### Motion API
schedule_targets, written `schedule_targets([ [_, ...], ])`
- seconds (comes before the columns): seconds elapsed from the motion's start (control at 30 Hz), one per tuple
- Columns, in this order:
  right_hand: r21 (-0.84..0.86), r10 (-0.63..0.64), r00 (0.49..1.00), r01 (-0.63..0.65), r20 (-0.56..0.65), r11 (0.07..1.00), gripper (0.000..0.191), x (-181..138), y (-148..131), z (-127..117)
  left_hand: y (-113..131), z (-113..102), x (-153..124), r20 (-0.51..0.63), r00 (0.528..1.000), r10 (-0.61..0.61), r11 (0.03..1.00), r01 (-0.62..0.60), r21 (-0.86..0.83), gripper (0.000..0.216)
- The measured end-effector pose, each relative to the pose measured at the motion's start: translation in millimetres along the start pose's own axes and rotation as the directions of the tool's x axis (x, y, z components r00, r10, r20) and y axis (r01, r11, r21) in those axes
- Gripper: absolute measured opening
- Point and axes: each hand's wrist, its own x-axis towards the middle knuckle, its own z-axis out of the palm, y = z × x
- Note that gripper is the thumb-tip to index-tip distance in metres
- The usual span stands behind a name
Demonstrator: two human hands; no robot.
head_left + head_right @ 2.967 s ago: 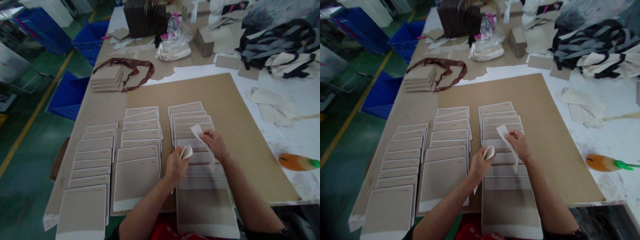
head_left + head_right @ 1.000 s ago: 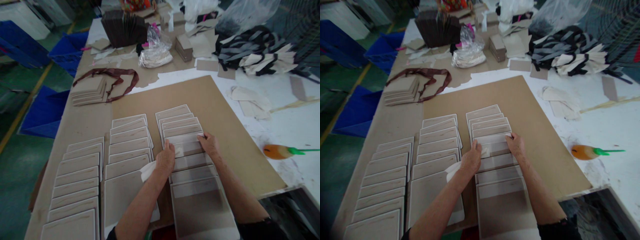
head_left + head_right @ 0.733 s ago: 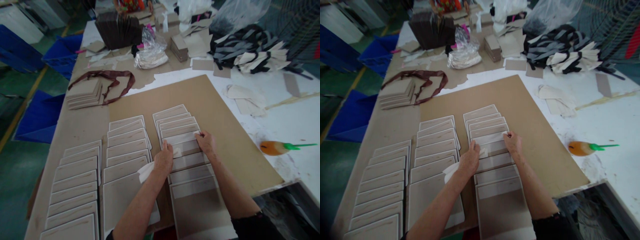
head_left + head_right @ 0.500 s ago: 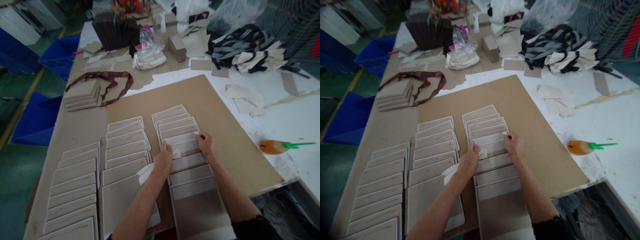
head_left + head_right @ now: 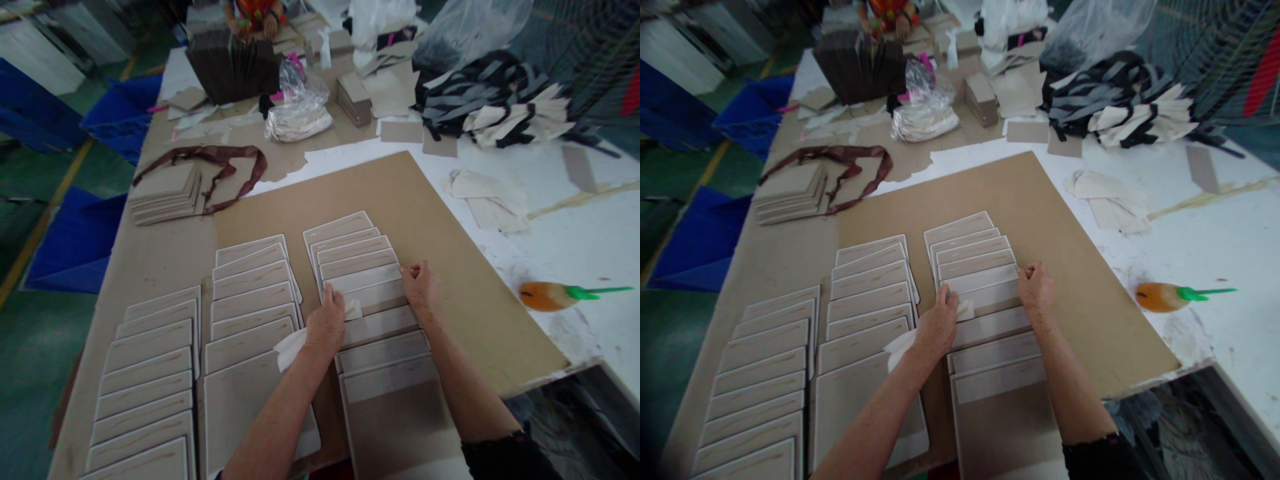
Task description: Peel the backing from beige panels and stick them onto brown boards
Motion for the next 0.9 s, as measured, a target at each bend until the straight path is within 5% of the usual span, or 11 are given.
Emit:
schedule_targets([
  [0.1,0.085,-0.143,0.99,0.142,0.002,0.986,0.033,-13.1,-12.2,0.0,-0.4,2.0,0.6,0.002,1.0,-0.003,1.0,0.003,-0.019,0.059],
  [0.23,0.323,-0.396,0.864,0.296,0.311,0.899,0.029,-24.9,-31.5,3.2,-0.9,2.6,0.1,-0.012,1.0,-0.014,1.0,0.014,-0.027,0.059],
  [0.3,0.294,-0.347,0.883,0.256,0.315,0.921,0.028,-19.5,-29.8,3.0,-1.7,2.5,-1.0,-0.032,0.999,-0.007,0.999,0.006,-0.033,0.058],
  [0.4,0.178,-0.185,0.976,0.163,0.115,0.97,0.029,-2.5,-10.3,-2.1,-3.4,3.7,-2.3,-0.041,0.999,0.01,0.998,-0.012,-0.059,0.06],
  [0.53,0.203,-0.132,0.988,0.145,-0.076,0.968,0.035,5.1,28.6,-13.6,-3.2,9.9,-5.4,-0.063,0.998,0.002,0.993,-0.01,-0.116,0.067],
  [0.7,0.317,-0.112,0.993,0.098,0.025,0.943,0.036,-28.8,68.3,-23.3,0.9,22.9,-20.3,-0.216,0.973,-0.083,0.932,-0.001,-0.362,0.064],
  [0.9,0.31,-0.086,0.982,0.031,0.166,0.95,0.034,-61.4,85.6,-25.7,-9.9,31.8,-18.5,-0.235,0.969,-0.072,0.868,-0.055,-0.493,0.059],
])
